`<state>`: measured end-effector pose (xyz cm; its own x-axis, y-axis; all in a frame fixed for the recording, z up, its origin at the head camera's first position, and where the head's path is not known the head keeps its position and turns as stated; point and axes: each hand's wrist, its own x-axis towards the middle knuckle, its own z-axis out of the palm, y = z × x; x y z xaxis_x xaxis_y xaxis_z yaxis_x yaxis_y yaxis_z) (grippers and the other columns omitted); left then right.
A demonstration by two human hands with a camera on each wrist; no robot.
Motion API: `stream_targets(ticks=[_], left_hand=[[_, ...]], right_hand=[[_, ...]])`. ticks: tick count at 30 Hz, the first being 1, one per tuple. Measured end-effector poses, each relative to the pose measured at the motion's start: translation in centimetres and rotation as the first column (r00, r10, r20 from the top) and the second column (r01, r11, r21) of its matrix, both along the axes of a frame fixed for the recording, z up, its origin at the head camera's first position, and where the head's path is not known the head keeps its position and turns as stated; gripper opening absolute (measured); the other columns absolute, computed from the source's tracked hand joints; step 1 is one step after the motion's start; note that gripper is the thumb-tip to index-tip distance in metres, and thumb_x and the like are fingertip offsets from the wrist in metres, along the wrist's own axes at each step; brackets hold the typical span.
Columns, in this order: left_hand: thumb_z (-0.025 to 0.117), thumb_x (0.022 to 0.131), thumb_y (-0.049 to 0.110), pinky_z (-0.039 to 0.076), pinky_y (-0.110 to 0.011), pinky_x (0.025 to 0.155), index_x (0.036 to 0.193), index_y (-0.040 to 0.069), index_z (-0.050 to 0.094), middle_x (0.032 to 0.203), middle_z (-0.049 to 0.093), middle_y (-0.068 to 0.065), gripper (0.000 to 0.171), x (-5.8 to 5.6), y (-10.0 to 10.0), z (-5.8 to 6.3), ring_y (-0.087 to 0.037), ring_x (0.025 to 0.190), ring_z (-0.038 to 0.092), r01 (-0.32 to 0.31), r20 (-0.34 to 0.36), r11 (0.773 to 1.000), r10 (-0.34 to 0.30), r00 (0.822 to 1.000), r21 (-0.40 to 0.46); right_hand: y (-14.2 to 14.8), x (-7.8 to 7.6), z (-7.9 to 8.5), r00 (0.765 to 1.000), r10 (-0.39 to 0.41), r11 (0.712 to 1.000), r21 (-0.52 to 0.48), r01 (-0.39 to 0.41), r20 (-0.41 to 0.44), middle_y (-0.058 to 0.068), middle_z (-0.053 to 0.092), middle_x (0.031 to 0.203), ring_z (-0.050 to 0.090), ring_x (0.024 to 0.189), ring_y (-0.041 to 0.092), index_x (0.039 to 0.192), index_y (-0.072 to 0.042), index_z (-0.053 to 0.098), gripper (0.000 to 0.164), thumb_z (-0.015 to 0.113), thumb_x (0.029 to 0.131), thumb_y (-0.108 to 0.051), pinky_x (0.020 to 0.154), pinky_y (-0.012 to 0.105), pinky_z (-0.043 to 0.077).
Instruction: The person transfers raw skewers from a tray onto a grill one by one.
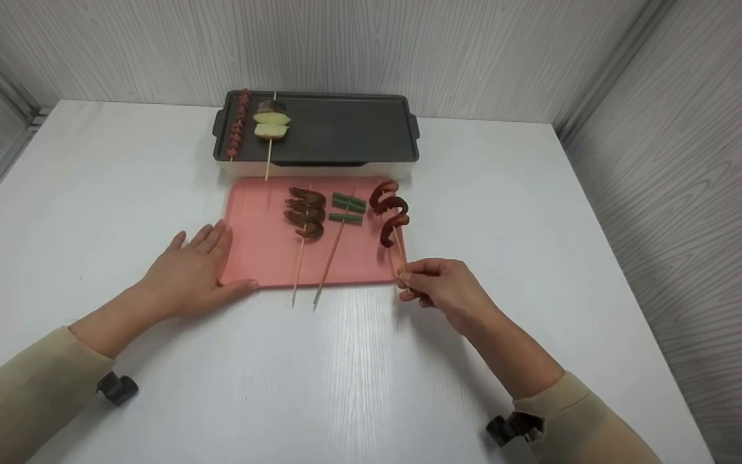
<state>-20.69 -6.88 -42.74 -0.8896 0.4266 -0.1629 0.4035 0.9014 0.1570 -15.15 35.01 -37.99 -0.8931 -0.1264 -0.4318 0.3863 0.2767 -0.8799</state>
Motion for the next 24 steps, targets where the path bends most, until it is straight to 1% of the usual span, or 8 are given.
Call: stream_targets(ticks=[7, 11, 15, 18, 24], left_hand=[[0.041, 0.098, 0.082, 0.014, -0.069, 0.124, 0.164, -0.011, 0.018, 0.171, 0.018, -0.029, 0.116, 0.0, -0.1, -0.1, -0.046, 0.159, 0.020, -0.003, -0.005, 1.000, 0.003, 1.000, 0.008], [0.041, 0.098, 0.082, 0.014, -0.069, 0.124, 0.164, -0.011, 0.018, 0.171, 0.018, -0.029, 0.116, 0.1, 0.0, -0.2, -0.047, 0.158, 0.020, 0.003, -0.009, 1.000, -0.003, 1.000, 0.010], [0.040, 0.098, 0.082, 0.014, -0.069, 0.124, 0.164, -0.011, 0.018, 0.171, 0.018, -0.029, 0.116, 0.2, 0.0, -0.2, -0.047, 0.158, 0.020, 0.003, -0.009, 1.000, -0.003, 1.000, 0.004], [0.040, 0.098, 0.082, 0.013, -0.068, 0.125, 0.164, -0.010, 0.017, 0.172, 0.017, -0.029, 0.116, 0.1, -0.1, -0.2, -0.046, 0.159, 0.019, -0.002, -0.007, 1.000, 0.002, 1.000, -0.002], [0.041, 0.098, 0.082, 0.013, -0.068, 0.125, 0.164, -0.010, 0.017, 0.172, 0.018, -0.029, 0.117, 0.0, -0.1, -0.2, -0.046, 0.159, 0.020, -0.004, -0.009, 1.000, 0.005, 1.000, 0.011]], right_hand=[[0.5, 0.1, 1.3, 0.998, 0.026, 1.000, 0.002, -0.026, -0.056, 0.007, 0.074, 0.111, 0.072, 0.093, 0.012, 0.137, 0.009, 0.061, 0.040, 0.065, 0.107, -0.018, 0.081, 0.024, 0.053], [0.5, -0.4, 2.1, 0.998, 0.012, 1.000, -0.010, -0.013, -0.070, 0.004, 0.074, 0.110, 0.071, 0.094, 0.012, 0.134, 0.004, 0.064, 0.035, 0.065, 0.108, -0.018, 0.081, 0.024, 0.053], [0.4, -1.3, 2.9, 0.997, -0.011, 0.998, -0.058, 0.007, -0.080, 0.001, 0.074, 0.107, 0.071, 0.092, 0.011, 0.128, -0.003, 0.069, 0.025, 0.065, 0.107, -0.017, 0.079, 0.023, 0.053], [0.4, -2.2, 3.6, 0.996, -0.027, 0.994, -0.108, 0.018, -0.082, 0.001, 0.074, 0.105, 0.071, 0.090, 0.011, 0.123, -0.006, 0.073, 0.020, 0.066, 0.107, -0.015, 0.077, 0.023, 0.052], [0.3, -4.4, 5.2, 0.995, -0.079, 0.981, -0.184, 0.067, -0.062, 0.002, 0.075, 0.102, 0.071, 0.088, 0.012, 0.118, -0.009, 0.076, 0.016, 0.070, 0.104, -0.015, 0.074, 0.023, 0.052]])
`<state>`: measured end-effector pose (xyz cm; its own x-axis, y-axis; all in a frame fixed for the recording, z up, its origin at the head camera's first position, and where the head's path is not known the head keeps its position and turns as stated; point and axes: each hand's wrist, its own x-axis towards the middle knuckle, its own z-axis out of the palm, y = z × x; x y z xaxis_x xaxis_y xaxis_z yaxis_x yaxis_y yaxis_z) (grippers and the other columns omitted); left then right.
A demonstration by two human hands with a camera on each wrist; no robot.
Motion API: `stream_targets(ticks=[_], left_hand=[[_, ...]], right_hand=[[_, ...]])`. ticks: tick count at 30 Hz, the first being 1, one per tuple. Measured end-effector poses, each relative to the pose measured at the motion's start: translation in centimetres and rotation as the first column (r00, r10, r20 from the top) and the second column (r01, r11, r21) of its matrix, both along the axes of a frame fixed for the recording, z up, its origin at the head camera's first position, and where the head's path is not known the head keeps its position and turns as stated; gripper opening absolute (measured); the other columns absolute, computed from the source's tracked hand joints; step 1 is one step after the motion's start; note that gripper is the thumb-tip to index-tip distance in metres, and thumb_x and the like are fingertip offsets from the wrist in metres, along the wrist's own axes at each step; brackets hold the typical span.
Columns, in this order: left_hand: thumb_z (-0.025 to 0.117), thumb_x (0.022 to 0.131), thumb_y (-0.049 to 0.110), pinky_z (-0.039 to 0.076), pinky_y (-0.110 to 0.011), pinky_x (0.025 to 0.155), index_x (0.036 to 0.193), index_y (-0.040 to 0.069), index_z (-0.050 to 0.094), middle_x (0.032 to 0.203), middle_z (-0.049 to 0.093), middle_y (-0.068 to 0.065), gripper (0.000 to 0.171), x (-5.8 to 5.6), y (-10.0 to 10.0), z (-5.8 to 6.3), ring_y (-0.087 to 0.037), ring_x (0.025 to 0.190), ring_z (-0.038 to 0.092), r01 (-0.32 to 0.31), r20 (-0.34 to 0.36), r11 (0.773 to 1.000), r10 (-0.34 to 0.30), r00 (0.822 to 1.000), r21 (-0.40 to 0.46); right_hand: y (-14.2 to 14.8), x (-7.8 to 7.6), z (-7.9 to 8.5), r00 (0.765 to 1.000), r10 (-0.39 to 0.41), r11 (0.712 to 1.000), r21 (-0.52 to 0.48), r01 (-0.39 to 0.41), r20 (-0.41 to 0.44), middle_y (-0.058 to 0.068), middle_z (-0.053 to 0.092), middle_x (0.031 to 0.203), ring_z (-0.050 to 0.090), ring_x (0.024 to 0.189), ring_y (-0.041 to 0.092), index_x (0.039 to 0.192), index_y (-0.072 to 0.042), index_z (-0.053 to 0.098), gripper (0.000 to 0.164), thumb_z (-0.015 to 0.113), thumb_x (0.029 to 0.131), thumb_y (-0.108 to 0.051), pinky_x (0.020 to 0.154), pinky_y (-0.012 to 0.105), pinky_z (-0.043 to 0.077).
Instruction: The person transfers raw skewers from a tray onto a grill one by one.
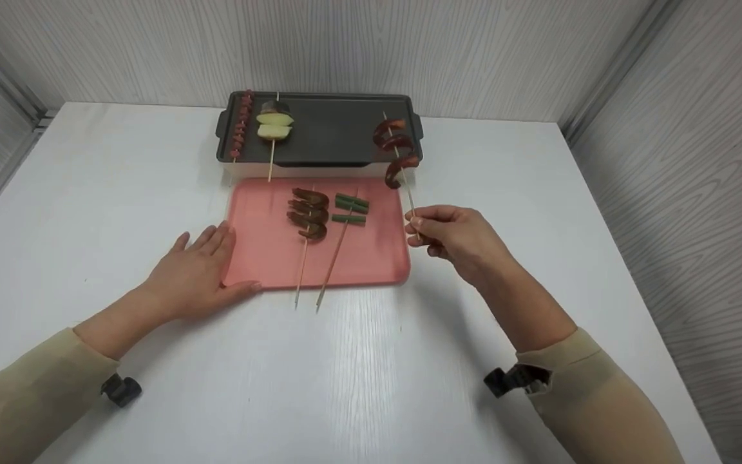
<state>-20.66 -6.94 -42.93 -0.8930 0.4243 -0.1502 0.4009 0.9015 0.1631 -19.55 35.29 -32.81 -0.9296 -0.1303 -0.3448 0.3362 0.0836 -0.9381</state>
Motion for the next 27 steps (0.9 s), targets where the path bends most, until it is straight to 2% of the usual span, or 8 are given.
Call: stream_targets(ticks=[6, 12, 19, 27], left_hand=[[0.042, 0.098, 0.082, 0.014, -0.068, 0.125, 0.164, -0.011, 0.017, 0.171, 0.018, -0.029, 0.116, 0.0, 0.0, -0.1, -0.046, 0.159, 0.019, 0.003, -0.003, 1.000, -0.003, 1.000, 0.004], [0.042, 0.097, 0.082, 0.013, -0.067, 0.125, 0.164, -0.010, 0.018, 0.172, 0.018, -0.028, 0.116, 0.0, 0.0, -0.2, -0.045, 0.159, 0.019, -0.001, -0.003, 1.000, 0.001, 1.000, 0.010], [0.043, 0.097, 0.082, 0.014, -0.067, 0.125, 0.164, -0.010, 0.018, 0.172, 0.018, -0.028, 0.116, 0.0, 0.0, 0.0, -0.045, 0.159, 0.019, -0.007, -0.004, 1.000, 0.007, 1.000, 0.012], [0.043, 0.097, 0.082, 0.014, -0.067, 0.125, 0.164, -0.011, 0.019, 0.171, 0.018, -0.029, 0.117, 0.1, 0.0, 0.2, -0.046, 0.159, 0.020, -0.005, -0.007, 1.000, 0.005, 1.000, 0.016]], right_hand=[[0.2, -3.2, 0.8, 0.998, -0.054, 0.995, -0.079, 0.055, 0.027, 0.003, 0.076, 0.099, 0.071, 0.085, 0.012, 0.112, -0.007, 0.079, 0.013, 0.074, 0.101, -0.012, 0.071, 0.023, 0.050], [-0.1, -6.3, 0.8, 0.993, -0.107, 0.992, -0.068, 0.110, 0.041, 0.004, 0.076, 0.096, 0.070, 0.083, 0.012, 0.109, -0.008, 0.080, 0.011, 0.074, 0.101, -0.013, 0.067, 0.024, 0.048], [-0.5, -9.0, 0.3, 0.993, -0.108, 0.992, -0.068, 0.111, 0.037, 0.005, 0.076, 0.099, 0.069, 0.084, 0.013, 0.113, -0.008, 0.078, 0.015, 0.072, 0.102, -0.015, 0.069, 0.024, 0.047], [-0.8, -11.4, -1.3, 0.994, -0.087, 0.992, -0.090, 0.094, 0.069, 0.004, 0.074, 0.097, 0.066, 0.084, 0.013, 0.111, -0.008, 0.077, 0.012, 0.068, 0.105, -0.014, 0.071, 0.025, 0.046]])
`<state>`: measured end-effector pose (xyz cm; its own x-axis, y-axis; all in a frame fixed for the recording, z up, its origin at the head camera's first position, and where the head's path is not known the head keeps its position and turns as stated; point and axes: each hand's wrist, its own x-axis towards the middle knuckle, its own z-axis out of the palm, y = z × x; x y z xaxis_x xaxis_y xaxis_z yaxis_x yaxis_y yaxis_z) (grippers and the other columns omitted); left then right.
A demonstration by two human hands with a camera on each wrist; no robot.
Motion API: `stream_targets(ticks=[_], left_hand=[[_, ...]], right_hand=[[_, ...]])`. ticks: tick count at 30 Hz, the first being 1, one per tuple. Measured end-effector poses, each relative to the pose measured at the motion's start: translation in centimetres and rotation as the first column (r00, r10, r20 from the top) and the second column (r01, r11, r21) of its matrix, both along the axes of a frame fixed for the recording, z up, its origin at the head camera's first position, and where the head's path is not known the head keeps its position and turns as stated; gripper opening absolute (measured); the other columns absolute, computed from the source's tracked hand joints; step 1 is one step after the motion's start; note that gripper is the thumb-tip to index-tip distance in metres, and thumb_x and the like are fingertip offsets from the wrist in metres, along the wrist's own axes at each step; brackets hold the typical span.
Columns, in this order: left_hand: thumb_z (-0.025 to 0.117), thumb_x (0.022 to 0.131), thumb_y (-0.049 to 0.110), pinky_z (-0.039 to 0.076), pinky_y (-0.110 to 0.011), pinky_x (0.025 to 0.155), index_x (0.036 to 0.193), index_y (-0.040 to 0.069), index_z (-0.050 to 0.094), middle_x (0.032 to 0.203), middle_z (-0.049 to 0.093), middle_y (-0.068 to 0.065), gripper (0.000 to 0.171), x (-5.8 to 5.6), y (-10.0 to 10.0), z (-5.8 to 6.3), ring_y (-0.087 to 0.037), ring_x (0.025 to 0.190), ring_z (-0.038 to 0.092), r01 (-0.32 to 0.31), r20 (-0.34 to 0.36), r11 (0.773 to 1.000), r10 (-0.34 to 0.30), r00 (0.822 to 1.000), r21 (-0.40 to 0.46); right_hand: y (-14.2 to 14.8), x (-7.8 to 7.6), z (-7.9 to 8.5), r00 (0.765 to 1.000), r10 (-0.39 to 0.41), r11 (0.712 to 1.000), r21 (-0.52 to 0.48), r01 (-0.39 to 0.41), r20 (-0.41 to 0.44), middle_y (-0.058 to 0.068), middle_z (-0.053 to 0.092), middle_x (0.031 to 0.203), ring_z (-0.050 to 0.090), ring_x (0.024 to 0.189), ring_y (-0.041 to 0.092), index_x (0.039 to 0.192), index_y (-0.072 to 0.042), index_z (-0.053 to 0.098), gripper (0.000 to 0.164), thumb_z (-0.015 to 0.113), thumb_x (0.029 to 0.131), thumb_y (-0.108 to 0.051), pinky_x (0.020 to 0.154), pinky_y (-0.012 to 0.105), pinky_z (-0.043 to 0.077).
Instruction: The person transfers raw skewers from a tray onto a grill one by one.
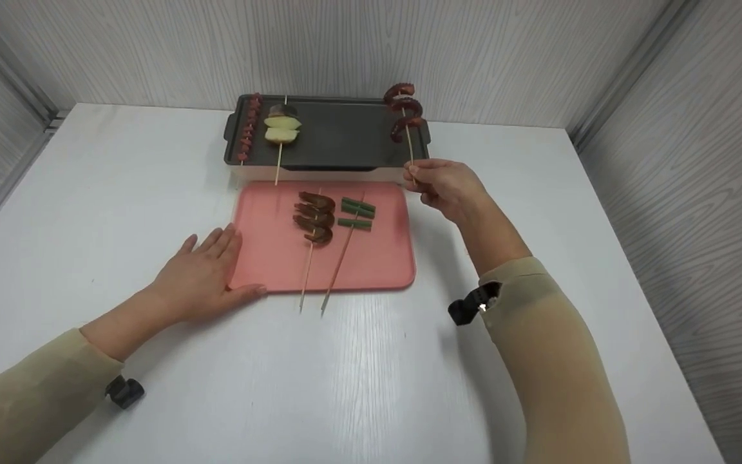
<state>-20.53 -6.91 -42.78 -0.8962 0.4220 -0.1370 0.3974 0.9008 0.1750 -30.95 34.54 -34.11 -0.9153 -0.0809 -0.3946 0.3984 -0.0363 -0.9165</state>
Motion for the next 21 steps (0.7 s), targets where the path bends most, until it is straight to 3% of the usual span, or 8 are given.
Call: stream_targets(ticks=[10, 17, 21], left_hand=[[0.043, 0.098, 0.081, 0.014, -0.067, 0.125, 0.164, -0.011, 0.018, 0.171, 0.019, -0.029, 0.116, 0.1, -0.1, 0.0, -0.045, 0.159, 0.019, 0.001, 0.006, 1.000, -0.001, 1.000, -0.001], [0.043, 0.098, 0.082, 0.013, -0.066, 0.126, 0.164, -0.010, 0.018, 0.172, 0.017, -0.028, 0.116, 0.1, -0.1, 0.0, -0.045, 0.159, 0.019, -0.007, 0.016, 1.000, 0.006, 1.000, 0.004], [0.041, 0.097, 0.083, 0.013, -0.065, 0.126, 0.165, -0.009, 0.018, 0.172, 0.016, -0.027, 0.117, 0.0, -0.1, 0.0, -0.045, 0.159, 0.018, -0.004, 0.018, 1.000, 0.004, 1.000, -0.003]], right_hand=[[0.1, -1.3, -1.8, 0.999, 0.025, 0.998, -0.051, -0.023, 0.026, 0.003, 0.073, 0.095, 0.065, 0.084, 0.012, 0.109, -0.009, 0.075, 0.013, 0.063, 0.107, -0.013, 0.072, 0.025, 0.043], [-0.2, -1.8, -2.7, 0.997, 0.047, 0.998, -0.033, -0.045, 0.055, 0.001, 0.071, 0.092, 0.062, 0.083, 0.010, 0.105, -0.011, 0.076, 0.019, 0.058, 0.110, -0.015, 0.071, 0.024, 0.041], [-0.3, -2.0, -3.0, 0.997, 0.049, 0.999, -0.021, -0.048, 0.062, 0.000, 0.070, 0.092, 0.060, 0.084, 0.010, 0.110, -0.010, 0.073, 0.018, 0.056, 0.111, -0.015, 0.073, 0.024, 0.040]])
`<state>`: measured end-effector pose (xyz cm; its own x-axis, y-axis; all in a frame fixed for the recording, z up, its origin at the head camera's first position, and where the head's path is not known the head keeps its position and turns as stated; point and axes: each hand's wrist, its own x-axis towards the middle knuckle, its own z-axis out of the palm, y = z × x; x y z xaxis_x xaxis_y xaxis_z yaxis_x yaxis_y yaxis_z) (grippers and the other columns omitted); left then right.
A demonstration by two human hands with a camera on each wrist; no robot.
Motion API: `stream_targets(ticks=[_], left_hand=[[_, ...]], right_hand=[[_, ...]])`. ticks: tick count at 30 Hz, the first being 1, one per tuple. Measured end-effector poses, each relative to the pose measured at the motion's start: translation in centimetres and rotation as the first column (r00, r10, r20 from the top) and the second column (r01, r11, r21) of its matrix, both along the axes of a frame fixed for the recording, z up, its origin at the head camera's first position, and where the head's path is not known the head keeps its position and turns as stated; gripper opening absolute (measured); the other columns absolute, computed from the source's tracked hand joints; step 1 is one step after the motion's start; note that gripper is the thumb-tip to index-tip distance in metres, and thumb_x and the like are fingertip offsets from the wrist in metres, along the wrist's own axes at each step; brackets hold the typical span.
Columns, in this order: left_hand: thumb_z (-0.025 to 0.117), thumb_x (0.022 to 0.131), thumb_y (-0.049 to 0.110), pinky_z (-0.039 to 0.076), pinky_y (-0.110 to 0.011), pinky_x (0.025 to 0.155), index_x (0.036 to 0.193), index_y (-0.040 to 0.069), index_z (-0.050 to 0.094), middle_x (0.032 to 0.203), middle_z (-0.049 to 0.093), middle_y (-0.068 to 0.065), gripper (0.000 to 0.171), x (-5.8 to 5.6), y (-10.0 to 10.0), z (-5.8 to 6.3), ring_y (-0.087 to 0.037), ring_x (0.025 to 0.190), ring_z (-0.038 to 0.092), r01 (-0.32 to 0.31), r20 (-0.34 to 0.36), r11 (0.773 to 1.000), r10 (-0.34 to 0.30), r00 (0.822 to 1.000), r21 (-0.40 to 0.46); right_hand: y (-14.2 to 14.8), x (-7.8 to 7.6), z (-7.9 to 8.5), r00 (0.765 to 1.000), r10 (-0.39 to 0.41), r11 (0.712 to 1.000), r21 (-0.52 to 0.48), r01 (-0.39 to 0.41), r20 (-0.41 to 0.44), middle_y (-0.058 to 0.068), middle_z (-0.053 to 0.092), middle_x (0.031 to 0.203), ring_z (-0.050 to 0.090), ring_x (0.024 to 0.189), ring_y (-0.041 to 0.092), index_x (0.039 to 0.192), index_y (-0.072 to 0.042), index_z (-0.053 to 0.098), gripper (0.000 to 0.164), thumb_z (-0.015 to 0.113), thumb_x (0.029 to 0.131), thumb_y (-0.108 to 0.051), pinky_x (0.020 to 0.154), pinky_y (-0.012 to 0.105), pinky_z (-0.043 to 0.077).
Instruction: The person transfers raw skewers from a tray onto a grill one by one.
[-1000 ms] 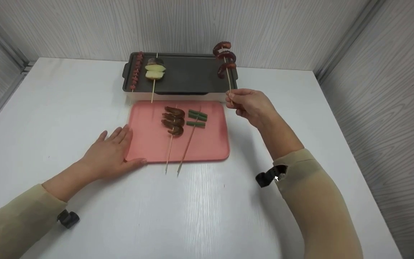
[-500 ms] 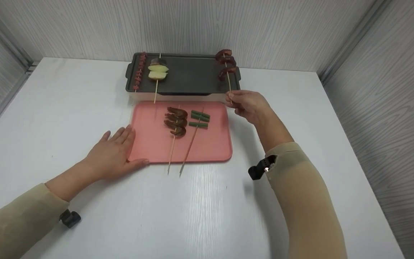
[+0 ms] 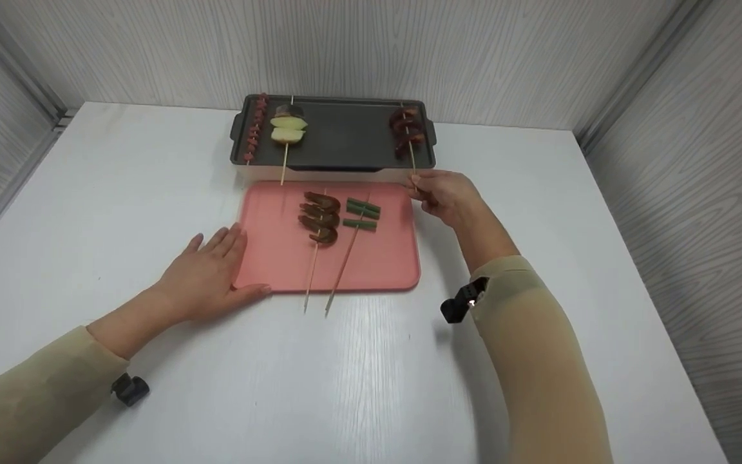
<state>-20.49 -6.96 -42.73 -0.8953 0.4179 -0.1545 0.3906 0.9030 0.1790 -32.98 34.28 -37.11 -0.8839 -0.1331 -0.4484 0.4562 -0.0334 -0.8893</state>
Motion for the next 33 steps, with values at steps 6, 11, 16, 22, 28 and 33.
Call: stream_targets(ticks=[6, 11, 16, 22, 28, 33], left_hand=[[0.041, 0.097, 0.083, 0.012, -0.065, 0.126, 0.165, -0.009, 0.017, 0.172, 0.016, -0.027, 0.117, -0.1, 0.3, -0.2, -0.044, 0.160, 0.018, 0.011, -0.007, 1.000, -0.011, 1.000, 0.004], [0.041, 0.098, 0.082, 0.014, -0.066, 0.125, 0.164, -0.010, 0.018, 0.172, 0.019, -0.028, 0.116, -0.1, 0.5, -0.2, -0.045, 0.159, 0.020, 0.019, -0.018, 1.000, -0.019, 1.000, 0.004], [0.040, 0.098, 0.082, 0.016, -0.067, 0.125, 0.164, -0.010, 0.018, 0.171, 0.019, -0.029, 0.116, -0.1, 0.6, 0.0, -0.045, 0.159, 0.021, 0.025, -0.018, 1.000, -0.025, 1.000, -0.010], [0.040, 0.098, 0.082, 0.014, -0.066, 0.125, 0.164, -0.010, 0.017, 0.172, 0.017, -0.029, 0.116, -0.1, 0.5, 0.0, -0.046, 0.159, 0.019, 0.024, -0.004, 1.000, -0.024, 1.000, -0.018], [0.040, 0.097, 0.083, 0.015, -0.066, 0.125, 0.164, -0.010, 0.016, 0.172, 0.017, -0.029, 0.118, -0.3, 0.2, -0.1, -0.046, 0.159, 0.019, 0.018, -0.009, 1.000, -0.018, 1.000, -0.014], [0.039, 0.097, 0.084, 0.015, -0.067, 0.125, 0.165, -0.010, 0.016, 0.172, 0.017, -0.029, 0.118, -0.2, -0.1, -0.3, -0.046, 0.159, 0.019, 0.016, -0.015, 1.000, -0.017, 1.000, -0.016]], right_hand=[[0.3, 0.2, -0.1, 1.000, -0.018, 1.000, -0.006, 0.018, -0.006, 0.001, 0.070, 0.092, 0.060, 0.083, 0.010, 0.123, -0.006, 0.068, 0.020, 0.055, 0.111, -0.015, 0.073, 0.024, 0.041], [0.4, 0.5, -0.1, 1.000, -0.026, 1.000, 0.000, 0.026, -0.005, 0.001, 0.070, 0.089, 0.062, 0.083, 0.010, 0.108, -0.009, 0.075, 0.020, 0.057, 0.111, -0.017, 0.075, 0.025, 0.041], [0.8, 1.3, -0.2, 0.999, -0.037, 0.999, 0.017, 0.037, 0.016, 0.001, 0.076, 0.091, 0.070, 0.088, 0.010, 0.099, -0.011, 0.079, 0.022, 0.061, 0.109, -0.018, 0.077, 0.026, 0.046], [1.1, 3.1, 0.2, 0.998, -0.038, 0.998, 0.046, 0.036, 0.051, 0.004, 0.077, 0.104, 0.075, 0.093, 0.012, 0.108, -0.008, 0.074, 0.014, 0.066, 0.107, -0.020, 0.079, 0.025, 0.050], [0.7, 5.6, 1.1, 0.998, -0.012, 0.995, 0.104, 0.006, 0.060, 0.005, 0.074, 0.110, 0.074, 0.094, 0.012, 0.131, -0.002, 0.061, 0.034, 0.068, 0.106, -0.024, 0.078, 0.024, 0.050], [-0.4, 8.1, 1.5, 0.996, 0.068, 0.990, 0.120, -0.074, 0.054, 0.008, 0.074, 0.119, 0.074, 0.100, 0.013, 0.142, 0.000, 0.056, 0.044, 0.065, 0.107, -0.026, 0.079, 0.024, 0.050]])
